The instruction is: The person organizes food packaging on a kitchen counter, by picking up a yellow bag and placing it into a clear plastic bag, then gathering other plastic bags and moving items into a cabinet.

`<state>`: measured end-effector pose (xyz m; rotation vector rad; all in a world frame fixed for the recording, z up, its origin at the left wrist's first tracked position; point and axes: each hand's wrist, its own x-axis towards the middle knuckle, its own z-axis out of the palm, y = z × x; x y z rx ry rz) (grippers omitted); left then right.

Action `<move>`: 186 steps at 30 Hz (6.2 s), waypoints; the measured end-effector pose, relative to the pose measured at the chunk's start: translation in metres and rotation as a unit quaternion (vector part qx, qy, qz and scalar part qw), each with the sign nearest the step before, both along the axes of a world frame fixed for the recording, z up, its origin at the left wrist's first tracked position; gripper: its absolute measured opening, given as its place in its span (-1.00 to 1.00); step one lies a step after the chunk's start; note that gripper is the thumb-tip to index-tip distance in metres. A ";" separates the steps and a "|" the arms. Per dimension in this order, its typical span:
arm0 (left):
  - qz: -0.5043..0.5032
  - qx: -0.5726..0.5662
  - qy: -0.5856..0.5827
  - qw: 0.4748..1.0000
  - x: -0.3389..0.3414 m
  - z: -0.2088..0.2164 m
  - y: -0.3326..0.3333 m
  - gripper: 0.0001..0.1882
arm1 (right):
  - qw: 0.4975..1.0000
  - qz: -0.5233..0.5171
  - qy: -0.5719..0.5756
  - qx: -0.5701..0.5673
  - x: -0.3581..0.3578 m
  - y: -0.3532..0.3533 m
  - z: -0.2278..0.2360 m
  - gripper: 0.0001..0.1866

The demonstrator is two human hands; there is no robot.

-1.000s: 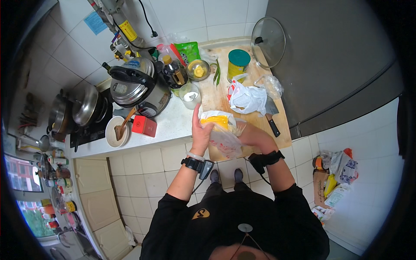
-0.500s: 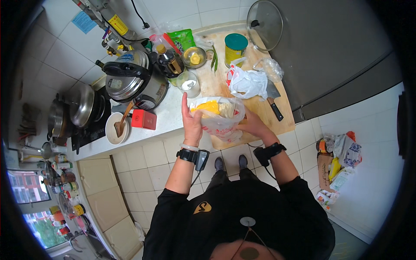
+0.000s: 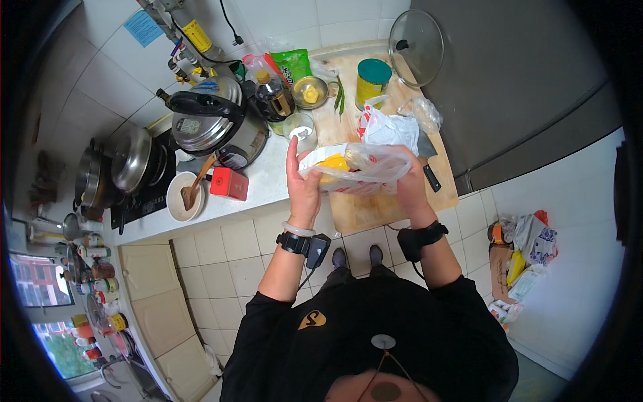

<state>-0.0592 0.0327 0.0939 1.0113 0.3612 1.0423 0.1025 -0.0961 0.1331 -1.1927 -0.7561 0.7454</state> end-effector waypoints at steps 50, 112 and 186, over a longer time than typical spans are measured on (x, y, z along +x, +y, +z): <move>0.528 0.050 0.272 0.803 -0.381 0.094 -0.188 -0.47 | 0.685 0.725 -0.058 -0.031 -0.421 0.045 -0.023 -0.27; 0.859 -0.086 -0.428 0.269 -0.943 -0.069 -0.484 -0.45 | -0.302 0.822 -0.047 0.481 -1.288 -0.279 -0.051 -0.46; 0.869 -0.321 -0.312 -0.212 -0.747 -0.062 -0.457 -0.82 | 0.201 0.706 -0.121 0.669 -1.395 -0.571 -0.111 -0.75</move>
